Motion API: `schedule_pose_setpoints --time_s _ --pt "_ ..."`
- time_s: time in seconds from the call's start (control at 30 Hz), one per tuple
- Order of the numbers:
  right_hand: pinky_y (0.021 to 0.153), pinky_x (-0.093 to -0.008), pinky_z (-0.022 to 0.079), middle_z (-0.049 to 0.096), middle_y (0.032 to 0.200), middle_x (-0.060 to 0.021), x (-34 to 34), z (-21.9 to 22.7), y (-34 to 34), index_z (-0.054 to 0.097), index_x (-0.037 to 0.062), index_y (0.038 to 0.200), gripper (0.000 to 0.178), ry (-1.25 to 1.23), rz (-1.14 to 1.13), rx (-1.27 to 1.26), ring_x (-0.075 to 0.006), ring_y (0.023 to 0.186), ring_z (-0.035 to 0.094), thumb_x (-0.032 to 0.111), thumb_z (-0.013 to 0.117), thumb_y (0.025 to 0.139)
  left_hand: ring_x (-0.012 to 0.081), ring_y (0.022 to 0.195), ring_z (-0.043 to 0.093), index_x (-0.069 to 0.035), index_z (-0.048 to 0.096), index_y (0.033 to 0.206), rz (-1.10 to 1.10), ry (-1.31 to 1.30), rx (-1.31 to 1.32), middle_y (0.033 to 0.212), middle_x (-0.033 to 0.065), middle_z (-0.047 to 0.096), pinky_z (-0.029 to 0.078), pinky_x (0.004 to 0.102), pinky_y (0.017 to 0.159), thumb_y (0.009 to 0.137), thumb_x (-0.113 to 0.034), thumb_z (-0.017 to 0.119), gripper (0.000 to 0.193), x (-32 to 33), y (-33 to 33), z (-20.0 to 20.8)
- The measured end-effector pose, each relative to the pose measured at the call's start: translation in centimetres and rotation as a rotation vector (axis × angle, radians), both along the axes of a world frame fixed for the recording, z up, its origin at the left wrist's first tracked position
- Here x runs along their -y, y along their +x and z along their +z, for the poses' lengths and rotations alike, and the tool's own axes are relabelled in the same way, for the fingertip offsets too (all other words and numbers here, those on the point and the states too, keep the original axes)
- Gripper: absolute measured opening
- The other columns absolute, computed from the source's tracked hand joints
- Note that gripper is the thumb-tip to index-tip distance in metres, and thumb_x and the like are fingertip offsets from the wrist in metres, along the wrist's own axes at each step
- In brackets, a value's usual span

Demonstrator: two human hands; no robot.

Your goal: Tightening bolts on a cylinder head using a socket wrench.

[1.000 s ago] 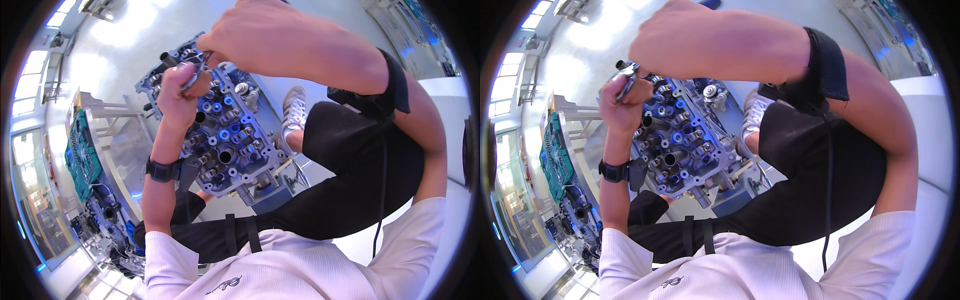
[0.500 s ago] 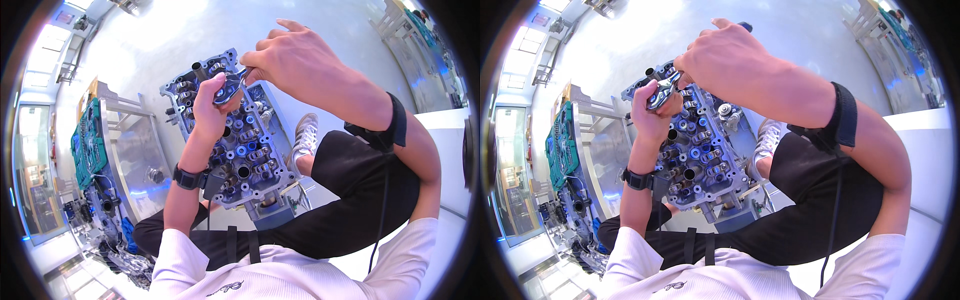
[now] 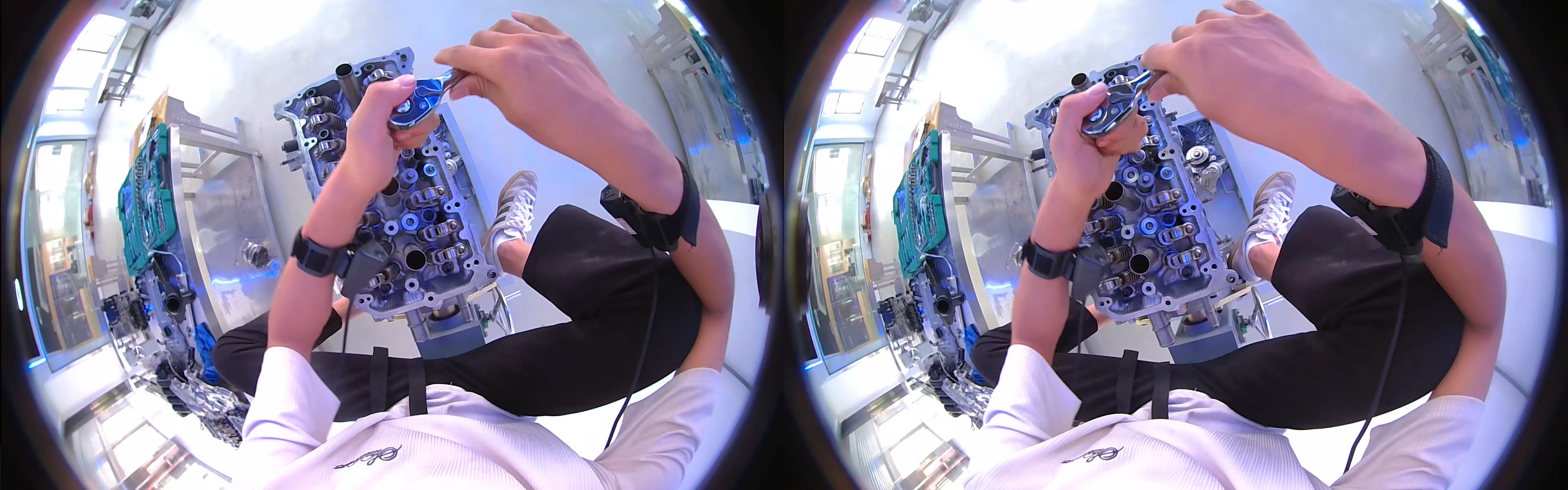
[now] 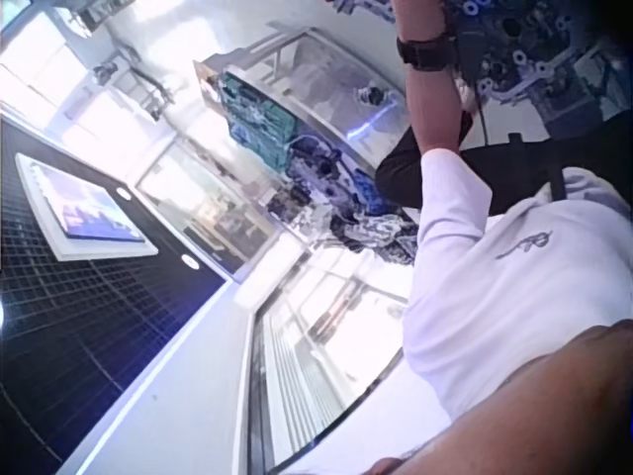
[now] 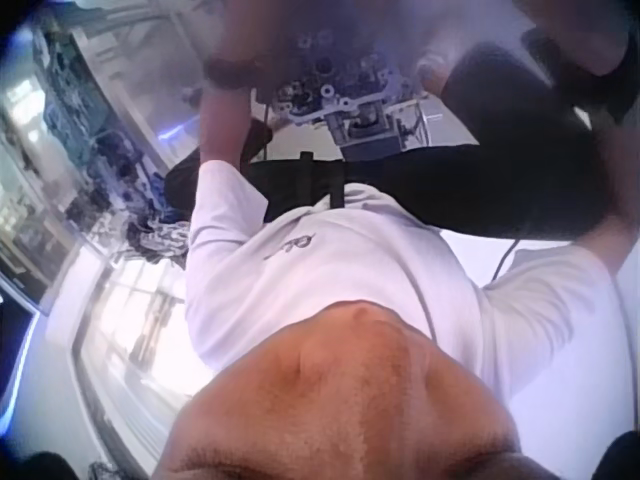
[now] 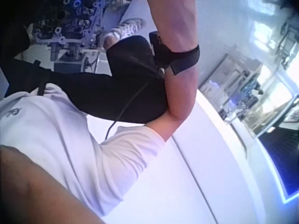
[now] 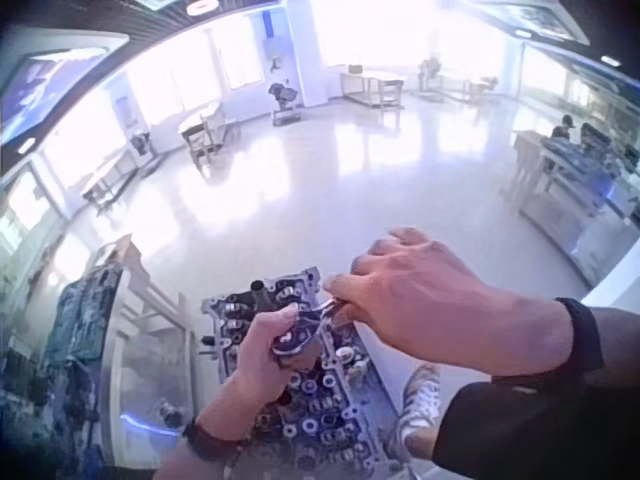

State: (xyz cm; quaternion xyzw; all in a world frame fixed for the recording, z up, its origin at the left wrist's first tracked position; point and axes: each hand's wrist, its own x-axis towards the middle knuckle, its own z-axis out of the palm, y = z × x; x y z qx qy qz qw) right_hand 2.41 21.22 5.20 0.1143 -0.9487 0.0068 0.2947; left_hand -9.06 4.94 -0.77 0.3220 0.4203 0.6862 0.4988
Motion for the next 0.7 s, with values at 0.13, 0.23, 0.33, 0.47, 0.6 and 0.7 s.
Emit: schedule_pose_setpoints --time_s 0.13,0.23,0.33,0.47,0.6,0.7 --pt "0.060 -0.0391 0.048 0.064 0.070 -0.0097 1.5 1.4 1.4 0.066 0.0076 0.092 0.020 0.039 -0.252 0.422 -0.0280 0.068 0.064 0.027 0.063 0.086 0.0079 0.049 0.031 -0.012 0.044 0.067 -0.141 0.054 0.046 0.055 -0.0032 0.039 0.023 0.0249 0.049 0.094 -0.037 0.042 0.037 0.2 -1.0 0.1" --pt "0.059 -0.0395 0.047 0.064 0.071 -0.0098 2.9 3.8 2.3 0.066 0.0080 0.094 0.020 -0.009 -0.226 0.761 -0.0278 0.068 0.063 0.026 0.062 0.087 0.0134 0.057 0.042 -0.005 0.056 0.075 0.420 -0.044 0.026 0.064 0.0026 0.052 0.032 0.0270 0.051 0.095 -0.034 0.045 0.037 0.3 1.7 0.4" --pt "0.058 -0.0400 0.047 0.065 0.071 -0.0106 3.8 3.5 2.4 0.065 0.0074 0.094 0.020 -0.051 -0.202 0.763 -0.0281 0.067 0.063 0.026 0.061 0.088 0.0112 0.054 0.038 -0.004 0.058 0.086 0.662 -0.093 -0.042 0.067 0.0009 0.051 0.029 0.0258 0.051 0.094 -0.027 0.048 0.027 -0.1 3.6 0.2" --pt "0.059 -0.0406 0.047 0.065 0.071 -0.0111 -0.1 0.4 1.4 0.064 0.0065 0.092 0.020 0.056 -0.077 0.311 -0.0289 0.066 0.063 0.026 0.060 0.088 0.0086 0.052 0.028 -0.009 0.040 0.060 0.148 -0.046 -0.322 0.056 -0.0026 0.034 0.022 0.0264 0.050 0.094 -0.029 0.044 0.040 0.0 1.3 0.1" --pt "0.059 -0.0411 0.047 0.065 0.071 -0.0122 0.5 0.7 1.3 0.064 0.0057 0.091 0.020 0.069 -0.120 0.275 -0.0297 0.067 0.064 0.026 0.060 0.088 0.0052 0.053 0.024 -0.012 0.042 0.059 0.029 -0.032 -0.162 0.057 -0.0067 0.031 0.018 0.0254 0.051 0.091 -0.034 0.050 0.040 0.4 -0.4 -0.9" --pt "0.058 -0.0414 0.047 0.064 0.069 -0.0140 3.2 3.0 2.0 0.062 0.0045 0.088 0.021 0.002 -0.233 0.601 -0.0304 0.066 0.064 0.026 0.061 0.088 0.0065 0.052 0.030 -0.010 0.046 0.062 0.294 -0.091 -0.198 0.057 -0.0040 0.040 0.022 0.0256 0.051 0.093 -0.038 0.046 0.041 0.6 0.6 -1.0"
